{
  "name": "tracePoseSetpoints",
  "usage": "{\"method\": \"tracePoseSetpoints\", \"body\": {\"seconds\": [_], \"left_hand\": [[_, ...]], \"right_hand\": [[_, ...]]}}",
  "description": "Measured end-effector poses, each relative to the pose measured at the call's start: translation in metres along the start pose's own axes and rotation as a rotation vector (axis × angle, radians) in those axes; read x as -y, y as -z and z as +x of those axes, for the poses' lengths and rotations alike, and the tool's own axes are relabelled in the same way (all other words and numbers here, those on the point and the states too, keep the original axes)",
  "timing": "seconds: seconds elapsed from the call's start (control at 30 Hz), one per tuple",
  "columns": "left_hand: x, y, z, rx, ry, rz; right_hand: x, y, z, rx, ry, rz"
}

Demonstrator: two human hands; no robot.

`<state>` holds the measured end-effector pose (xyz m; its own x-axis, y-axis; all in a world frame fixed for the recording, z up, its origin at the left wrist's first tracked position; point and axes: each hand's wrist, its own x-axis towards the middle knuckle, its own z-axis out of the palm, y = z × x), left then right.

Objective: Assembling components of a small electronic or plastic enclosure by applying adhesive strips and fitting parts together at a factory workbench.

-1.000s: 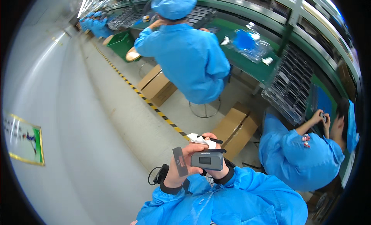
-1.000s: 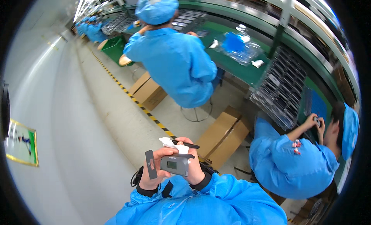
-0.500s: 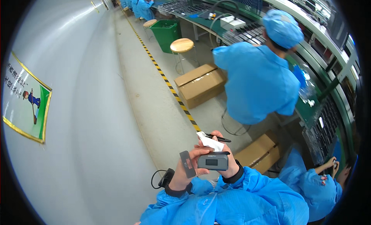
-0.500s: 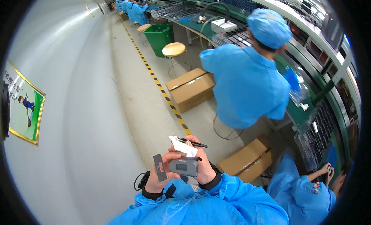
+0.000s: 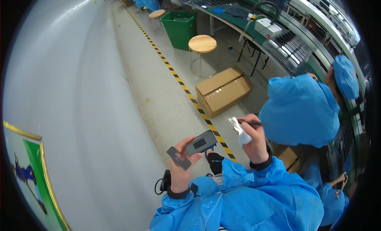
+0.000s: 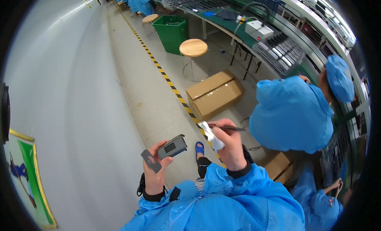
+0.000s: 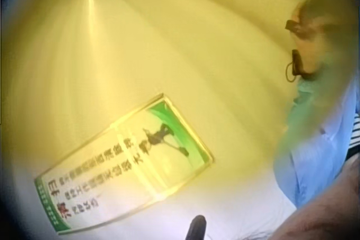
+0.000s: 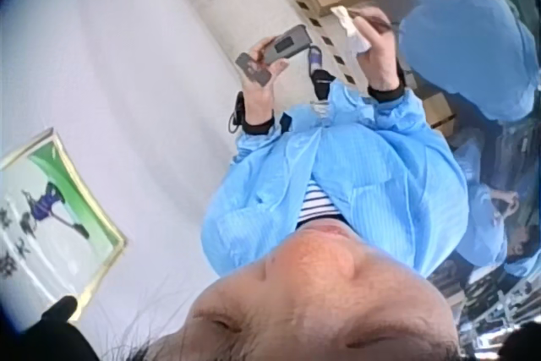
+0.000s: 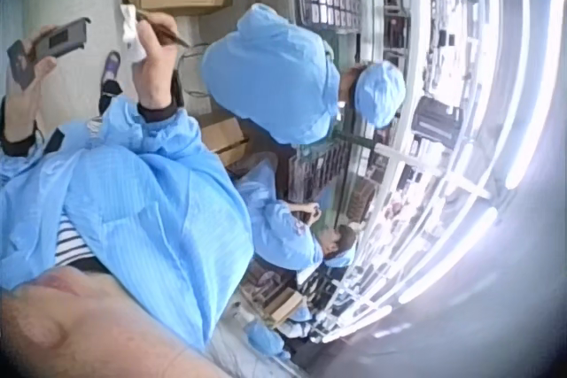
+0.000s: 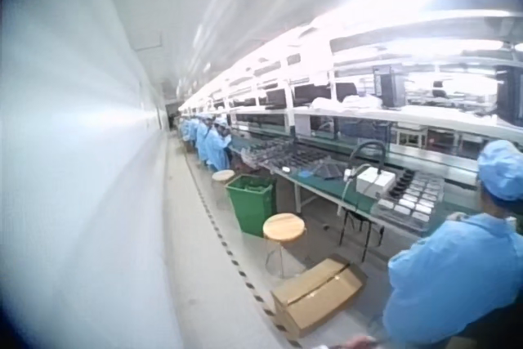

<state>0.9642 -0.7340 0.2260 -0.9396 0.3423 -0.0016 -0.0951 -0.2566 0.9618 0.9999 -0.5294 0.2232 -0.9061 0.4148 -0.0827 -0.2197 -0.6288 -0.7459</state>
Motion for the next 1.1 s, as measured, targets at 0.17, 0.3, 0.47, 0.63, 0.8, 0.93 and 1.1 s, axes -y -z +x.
{"method": "tracePoseSetpoints", "body": {"seconds": [0.17, 0.3, 0.47, 0.63, 0.8, 0.93, 1.1], "left_hand": [[0.006, 0.041, 0.119, -0.06, -0.045, 0.161], [-0.013, 0.05, 0.208, -0.048, -0.098, 0.28], [-0.037, 0.057, 0.306, -0.099, -0.142, 0.514], [-0.034, 0.068, 0.403, -0.005, -0.177, 0.504], [-0.026, 0.086, 0.518, 0.134, -0.222, 0.527], [-0.029, 0.111, 0.617, 0.276, -0.204, 0.513], [-0.044, 0.134, 0.729, 0.447, -0.217, 0.565]], "right_hand": [[-0.025, -0.027, 0.079, 0.206, 0.349, -0.58], [-0.031, -0.068, 0.174, 0.557, 0.668, -0.725], [-0.031, -0.1, 0.28, 0.662, 0.805, -0.842], [-0.05, -0.119, 0.366, 0.562, 0.949, -0.975], [-0.072, -0.134, 0.458, 0.371, 0.99, -1.107], [-0.091, -0.154, 0.526, 0.307, 0.97, -1.238], [-0.109, -0.19, 0.608, 0.219, 0.941, -1.328]]}}
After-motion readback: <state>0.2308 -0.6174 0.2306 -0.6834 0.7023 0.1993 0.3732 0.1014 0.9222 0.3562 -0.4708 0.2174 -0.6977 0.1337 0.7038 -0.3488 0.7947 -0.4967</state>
